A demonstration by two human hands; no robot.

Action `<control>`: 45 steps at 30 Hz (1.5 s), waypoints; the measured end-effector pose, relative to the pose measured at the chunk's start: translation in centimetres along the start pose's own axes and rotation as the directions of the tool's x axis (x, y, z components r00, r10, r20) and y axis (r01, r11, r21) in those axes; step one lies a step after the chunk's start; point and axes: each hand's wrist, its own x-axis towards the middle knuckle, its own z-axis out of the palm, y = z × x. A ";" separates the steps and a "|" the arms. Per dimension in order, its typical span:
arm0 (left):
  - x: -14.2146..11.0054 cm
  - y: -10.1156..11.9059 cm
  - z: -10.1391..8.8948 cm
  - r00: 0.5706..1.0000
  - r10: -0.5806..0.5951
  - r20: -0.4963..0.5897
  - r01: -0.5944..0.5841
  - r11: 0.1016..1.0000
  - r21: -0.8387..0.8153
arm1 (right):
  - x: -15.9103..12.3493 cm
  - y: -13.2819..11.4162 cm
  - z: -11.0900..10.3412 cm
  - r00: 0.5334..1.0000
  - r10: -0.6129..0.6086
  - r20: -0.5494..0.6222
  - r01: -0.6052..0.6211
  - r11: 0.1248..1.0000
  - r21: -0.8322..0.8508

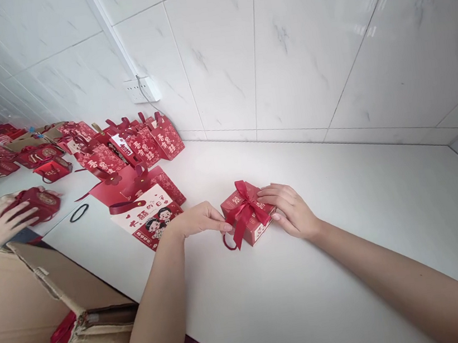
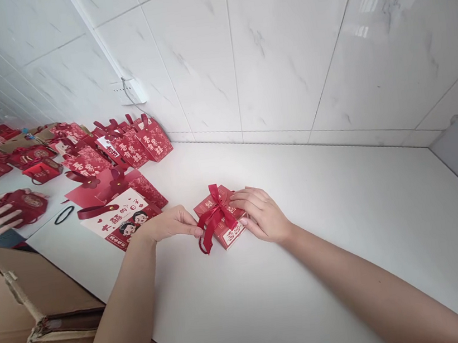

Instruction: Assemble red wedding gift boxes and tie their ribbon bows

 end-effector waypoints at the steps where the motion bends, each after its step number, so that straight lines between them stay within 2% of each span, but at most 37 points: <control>1: 0.1 -0.1 0.1 1.000 0.006 -0.001 -0.006 1.000 0.002 | 0.0 0.0 0.0 1.000 0.005 0.003 -0.005 1.000 0.016; 10: 0.3 0.3 0.2 1.000 0.015 0.015 -0.014 0.999 -0.045 | 0.0 -0.1 0.1 1.000 0.018 0.016 -0.020 0.995 0.103; 14: 0.4 0.1 0.5 0.999 0.019 0.044 -0.019 1.000 -0.009 | -0.1 -0.6 0.1 0.996 0.090 -0.001 -0.088 0.982 0.166; 18: 1.1 -0.2 1.1 0.993 0.055 0.105 -0.055 0.998 0.003 | 0.0 -0.7 0.1 0.989 0.144 0.044 -0.150 0.964 0.220; 22: 1.4 -0.3 1.2 0.994 0.070 0.086 -0.069 0.998 -0.008 | 0.1 -0.6 0.1 0.986 0.158 0.049 -0.165 0.958 0.235; 24: 1.1 -0.4 0.8 0.998 0.021 0.055 -0.022 0.999 0.028 | 0.1 -0.6 0.3 0.985 0.168 0.044 -0.174 0.958 0.229; 26: 0.5 -0.7 0.1 0.997 -0.082 0.001 0.081 0.991 0.105 | 0.0 -0.6 0.4 0.982 0.186 0.032 -0.188 0.957 0.219; 29: -0.3 -1.3 -0.8 0.975 -0.185 -0.125 0.205 0.963 0.177 | -0.3 -0.5 0.6 0.970 0.242 -0.021 -0.233 0.952 0.198; 31: -0.4 -1.5 -1.0 0.951 -0.135 -0.278 0.182 0.972 0.151 | -0.4 -0.4 0.7 0.955 0.289 -0.063 -0.273 0.944 0.184; 34: 0.4 -1.3 -0.5 0.858 -0.016 -0.514 0.049 0.998 0.050 | -0.4 -0.2 1.0 0.911 0.393 -0.129 -0.370 0.914 0.166; 36: 1.3 -0.9 0.4 0.788 0.029 -0.615 -0.035 0.999 0.002 | -0.3 -0.1 1.0 0.846 0.505 -0.170 -0.473 0.859 0.197; 38: 2.1 -0.6 1.2 0.714 0.069 -0.697 -0.076 0.997 0.020 | -0.2 -0.2 1.0 0.766 0.625 -0.152 -0.563 0.766 0.311; 40: 2.7 -0.3 1.9 0.657 0.115 -0.745 -0.109 0.992 0.056 | -0.1 -0.3 0.8 0.713 0.699 -0.064 -0.602 0.655 0.457; 41: 2.8 -0.2 2.2 0.647 0.137 -0.750 -0.140 0.988 0.060 | 0.0 -0.4 0.7 0.705 0.709 -0.009 -0.604 0.608 0.515; 43: 3.0 -0.1 2.5 0.643 0.164 -0.748 -0.207 0.978 0.036 | 0.3 -0.7 0.4 0.718 0.692 0.072 -0.592 0.554 0.585; 45: 3.3 0.0 2.7 0.635 0.149 -0.758 -0.227 0.974 0.001 | 0.8 -1.0 0.1 0.728 0.677 0.110 -0.589 0.535 0.606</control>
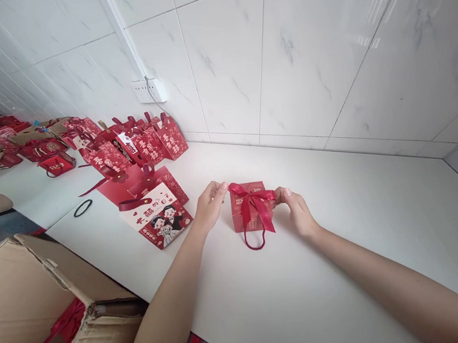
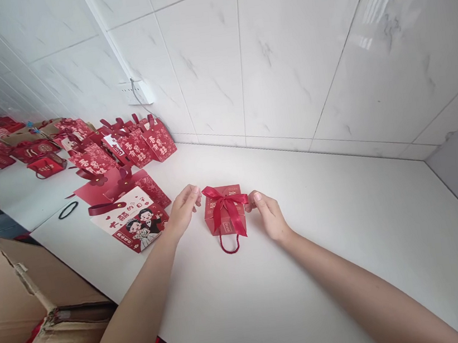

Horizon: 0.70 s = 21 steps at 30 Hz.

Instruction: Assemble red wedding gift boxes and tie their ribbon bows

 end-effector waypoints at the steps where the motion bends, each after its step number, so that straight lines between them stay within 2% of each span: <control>1: 0.1 0.0 0.2 1.000 -0.018 -0.004 0.018 1.000 -0.009 | 0.1 -0.3 0.1 1.000 0.008 0.007 -0.008 1.000 0.003; 5: 0.3 0.0 1.5 0.998 -0.045 0.043 0.050 0.992 -0.120 | 0.9 -1.4 0.4 0.998 0.059 -0.024 -0.059 0.998 0.021; 8: 0.4 0.0 1.8 0.996 -0.039 0.082 0.055 0.978 -0.202 | 1.3 -1.3 0.5 0.992 0.113 -0.054 -0.106 0.987 0.117; 11: 0.4 -0.1 1.4 0.989 -0.071 0.127 0.095 0.977 -0.192 | 1.3 -0.7 0.6 0.982 0.187 -0.041 -0.175 0.964 0.202; 14: 0.4 0.2 0.3 0.980 -0.130 0.152 0.153 0.976 -0.154 | 1.1 -0.6 0.8 0.971 0.230 -0.067 -0.212 0.954 0.210; 16: 0.2 1.0 -0.6 0.960 -0.215 0.177 0.224 0.974 -0.032 | 0.7 -1.1 1.0 0.956 0.285 -0.063 -0.263 0.935 0.238; 18: -0.3 2.5 -1.6 0.933 -0.309 0.185 0.273 0.942 0.195 | 0.1 -1.9 1.1 0.939 0.345 0.010 -0.331 0.891 0.310; 21: -1.6 5.2 -3.7 0.927 -0.366 0.088 0.279 0.824 0.493 | -1.1 -3.1 0.8 0.925 0.359 0.127 -0.380 0.840 0.389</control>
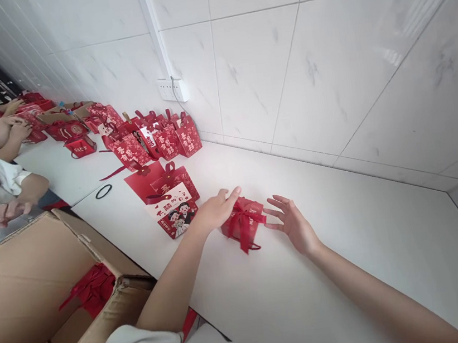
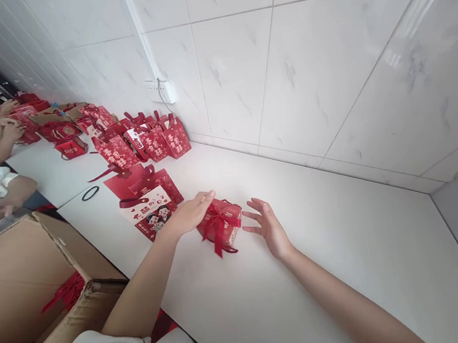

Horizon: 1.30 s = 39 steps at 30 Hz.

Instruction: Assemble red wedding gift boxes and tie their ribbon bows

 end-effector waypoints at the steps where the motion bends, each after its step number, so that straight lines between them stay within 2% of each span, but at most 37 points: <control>1: -0.8 0.2 -0.9 0.999 -0.008 -0.044 0.010 0.999 0.051 | -0.5 -0.1 -0.2 1.000 -0.003 0.012 0.003 1.000 -0.014; 3: -2.2 0.4 -2.4 0.996 0.049 -0.080 -0.040 0.993 0.108 | -1.1 0.2 -1.1 1.000 0.001 0.011 0.000 0.996 -0.084; 5: -3.2 0.5 -2.8 0.986 0.164 -0.010 -0.160 0.973 0.166 | -1.4 0.9 -2.4 0.999 0.037 0.001 -0.036 0.992 -0.124; 7: -3.8 0.5 -2.1 0.963 0.241 0.122 -0.264 0.934 0.240 | -1.5 2.0 -3.6 0.997 0.074 -0.024 -0.076 0.993 -0.092; 9: -4.0 0.7 -0.4 0.946 0.260 0.194 -0.310 0.901 0.305 | -1.5 2.9 -4.6 0.996 0.071 -0.046 -0.073 0.996 -0.046; 11: -4.3 0.9 1.1 0.945 0.289 0.154 -0.326 0.880 0.345 | -1.5 3.4 -5.2 0.996 0.070 -0.061 -0.071 0.997 -0.015; 13: -5.0 0.9 1.5 0.934 0.334 0.125 -0.356 0.870 0.342 | -1.6 3.5 -5.6 0.993 0.087 -0.077 -0.086 0.996 0.010; 14: -5.7 0.8 1.2 0.930 0.349 0.117 -0.368 0.872 0.322 | -1.6 3.5 -5.7 0.992 0.095 -0.084 -0.094 0.995 0.020; 16: -8.0 0.2 -0.7 0.935 0.347 0.073 -0.354 0.898 0.263 | -1.7 3.3 -5.8 0.990 0.110 -0.092 -0.108 0.994 0.021; 19: -13.6 -2.1 -5.4 0.954 0.258 -0.155 -0.223 0.951 0.214 | -1.8 3.2 -6.1 0.988 0.118 -0.102 -0.118 0.993 0.003; 21: -18.0 -4.4 -8.6 0.915 0.239 -0.325 -0.153 0.951 0.268 | -1.9 3.3 -6.3 0.986 0.128 -0.103 -0.130 0.991 -0.009; 23: -22.0 -7.0 -11.4 0.904 0.152 -0.399 0.004 0.932 0.364 | -2.0 3.4 -6.6 0.985 0.141 -0.103 -0.144 0.989 -0.022; 25: -25.0 -9.4 -13.6 0.860 0.044 -0.508 0.232 0.854 0.466 | -2.0 3.5 -6.9 0.983 0.156 -0.097 -0.160 0.986 -0.039; 27: -26.8 -11.5 -15.2 0.796 -0.093 -0.598 0.501 0.657 0.564 | -2.0 3.5 -7.2 0.982 0.165 -0.088 -0.170 0.984 -0.053; 29: -27.3 -13.5 -16.3 0.730 -0.236 -0.641 0.671 0.425 0.608 | -2.0 3.6 -7.4 0.981 0.173 -0.083 -0.178 0.982 -0.064; 30: -27.1 -14.5 -16.6 0.714 -0.292 -0.637 0.700 0.341 0.628 | -1.9 3.6 -7.5 0.981 0.175 -0.083 -0.181 0.981 -0.069; 31: -26.8 -15.6 -16.9 0.715 -0.326 -0.619 0.699 0.296 0.651 | -1.9 3.7 -7.6 0.980 0.179 -0.083 -0.185 0.980 -0.076; 33: -25.7 -17.9 -17.2 0.751 -0.338 -0.567 0.658 0.310 0.686 | -1.9 3.8 -7.8 0.980 0.181 -0.084 -0.189 0.978 -0.094; 35: -24.4 -20.2 -17.4 0.783 -0.338 -0.522 0.622 0.409 0.668 | -2.0 3.9 -7.9 0.981 0.174 -0.084 -0.183 0.976 -0.118; 37: -23.2 -21.9 -17.4 0.784 -0.380 -0.491 0.621 0.495 0.608 | -2.0 3.9 -8.0 0.983 0.161 -0.090 -0.173 0.974 -0.143; 39: -22.2 -23.0 -17.3 0.777 -0.435 -0.456 0.630 0.543 0.556 | -2.1 3.9 -8.0 0.984 0.154 -0.094 -0.168 0.972 -0.166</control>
